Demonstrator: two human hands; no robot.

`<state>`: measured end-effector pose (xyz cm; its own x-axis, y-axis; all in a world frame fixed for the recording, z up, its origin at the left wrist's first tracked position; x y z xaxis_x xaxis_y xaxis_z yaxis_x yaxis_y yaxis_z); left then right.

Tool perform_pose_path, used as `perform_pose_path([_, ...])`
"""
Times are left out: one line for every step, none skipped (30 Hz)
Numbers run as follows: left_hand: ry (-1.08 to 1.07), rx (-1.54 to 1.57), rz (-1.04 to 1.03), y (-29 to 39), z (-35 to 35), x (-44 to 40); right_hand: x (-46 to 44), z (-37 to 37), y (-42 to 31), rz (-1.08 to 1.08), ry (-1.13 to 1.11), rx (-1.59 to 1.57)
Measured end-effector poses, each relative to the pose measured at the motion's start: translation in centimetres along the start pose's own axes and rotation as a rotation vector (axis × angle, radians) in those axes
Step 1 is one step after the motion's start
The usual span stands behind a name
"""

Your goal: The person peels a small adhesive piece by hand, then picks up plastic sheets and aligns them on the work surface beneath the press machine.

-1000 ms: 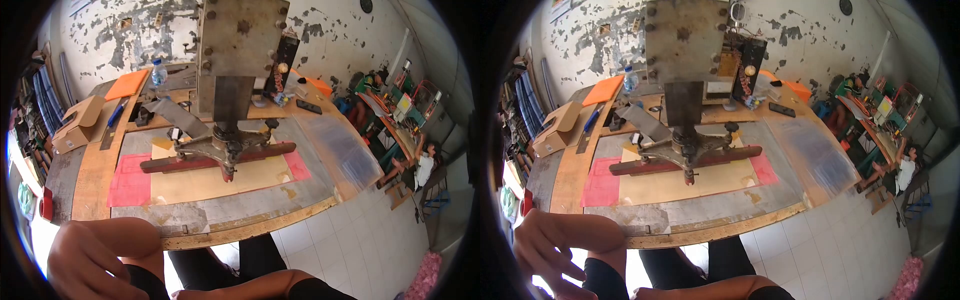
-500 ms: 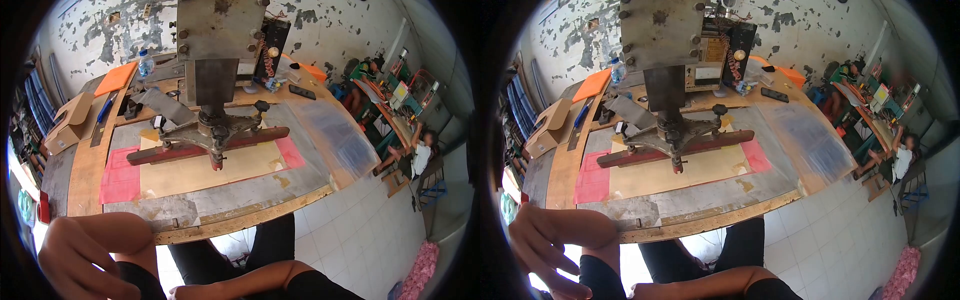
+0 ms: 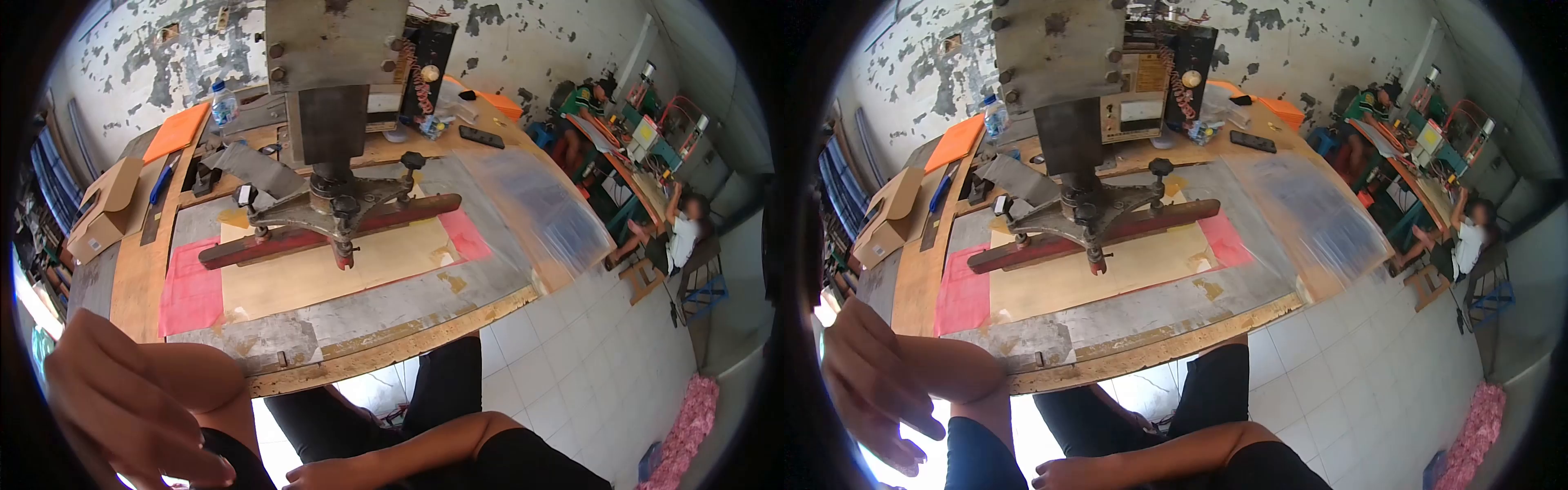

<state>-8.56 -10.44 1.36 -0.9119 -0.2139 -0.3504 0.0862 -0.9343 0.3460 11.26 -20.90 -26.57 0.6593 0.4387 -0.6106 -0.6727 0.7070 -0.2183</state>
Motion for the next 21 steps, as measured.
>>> perform_pose_path([0.003,-0.011,0.007,-0.3,0.3,-0.2,0.3,1.1,-0.5,0.077,0.144,0.059])
perform_pose_path([0.007,-0.003,0.028,-0.7,0.7,-0.4,1.1,2.5,-0.9,0.021,0.257,-0.032])
perform_pose_path([-0.004,0.013,0.042,-1.1,0.3,-0.1,2.6,3.8,-1.1,-0.085,0.329,0.017])
perform_pose_path([-0.014,0.030,0.056,-1.6,-0.1,0.1,4.2,5.2,-1.5,-0.192,0.403,0.066])
perform_pose_path([0.404,-0.192,-0.040,-1.6,-1.5,-3.3,5.4,8.0,-1.8,-0.288,0.454,0.133])
perform_pose_path([0.612,-0.299,-0.101,-1.3,-1.3,-3.5,6.7,10.9,-2.2,-0.386,0.504,0.197])
perform_pose_path([0.833,-0.404,-0.135,-1.0,-1.2,-3.6,9.7,12.3,-2.9,-0.526,0.415,0.268])
perform_pose_path([0.581,-0.354,0.056,-0.8,0.2,-2.8,12.2,14.4,-3.7,-0.739,0.422,0.438])
perform_pose_path([0.494,-0.336,0.115,-1.2,0.3,-2.9,15.7,16.0,-4.5,-0.892,0.423,0.646])
perform_pose_path([0.408,-0.321,0.177,-1.5,0.3,-3.0,19.1,18.1,-5.6,-0.907,0.637,0.725])
perform_pose_path([0.324,-0.310,0.240,-1.8,0.4,-3.1,20.0,20.5,-8.3,-1.005,0.933,0.756])
perform_pose_path([0.356,-0.252,0.225,-2.2,0.2,-3.9,19.7,23.2,-11.6,-0.988,0.912,1.048])
perform_pose_path([0.357,-0.232,0.234,-2.3,0.2,-4.1,19.7,24.3,-15.6,-0.854,0.834,1.341])
perform_pose_path([0.358,-0.212,0.243,-2.3,0.2,-4.2,19.6,25.2,-19.6,-0.733,0.764,1.660])
perform_pose_path([0.359,-0.191,0.251,-2.4,0.2,-4.4,16.1,26.7,-21.6,-0.520,0.787,1.462])
perform_pose_path([0.380,-0.203,0.281,-2.2,0.2,-4.5,12.8,28.3,-23.3,-0.391,0.681,1.362])
perform_pose_path([0.390,-0.212,0.294,-2.3,0.2,-4.5,9.4,29.9,-24.6,-0.366,0.467,1.244])
perform_pose_path([0.401,-0.221,0.307,-2.4,0.1,-4.5,5.7,31.4,-25.4,-0.389,0.239,1.091])
perform_pose_path([0.411,-0.230,0.320,-2.5,0.0,-4.5,2.9,32.4,-25.8,-0.418,0.069,0.945])
perform_pose_path([0.435,-0.184,0.340,-2.7,-0.2,-4.5,1.1,33.0,-25.8,-0.425,-0.007,0.855])
perform_pose_path([0.443,-0.168,0.344,-2.6,-0.2,-4.4,-0.1,33.4,-25.9,-0.385,-0.048,0.793])
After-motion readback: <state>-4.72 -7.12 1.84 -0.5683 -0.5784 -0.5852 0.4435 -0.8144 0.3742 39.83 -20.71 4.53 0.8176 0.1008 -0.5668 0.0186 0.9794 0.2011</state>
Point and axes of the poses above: each hand's wrist, its own x-axis away from the middle knuckle, its own z-axis out of the back of the hand, y = z × x, the point moved 3 cm from there along -x, towards the middle knuckle, and after that the axes turned 13 degrees about z, right-handed, at the moved point
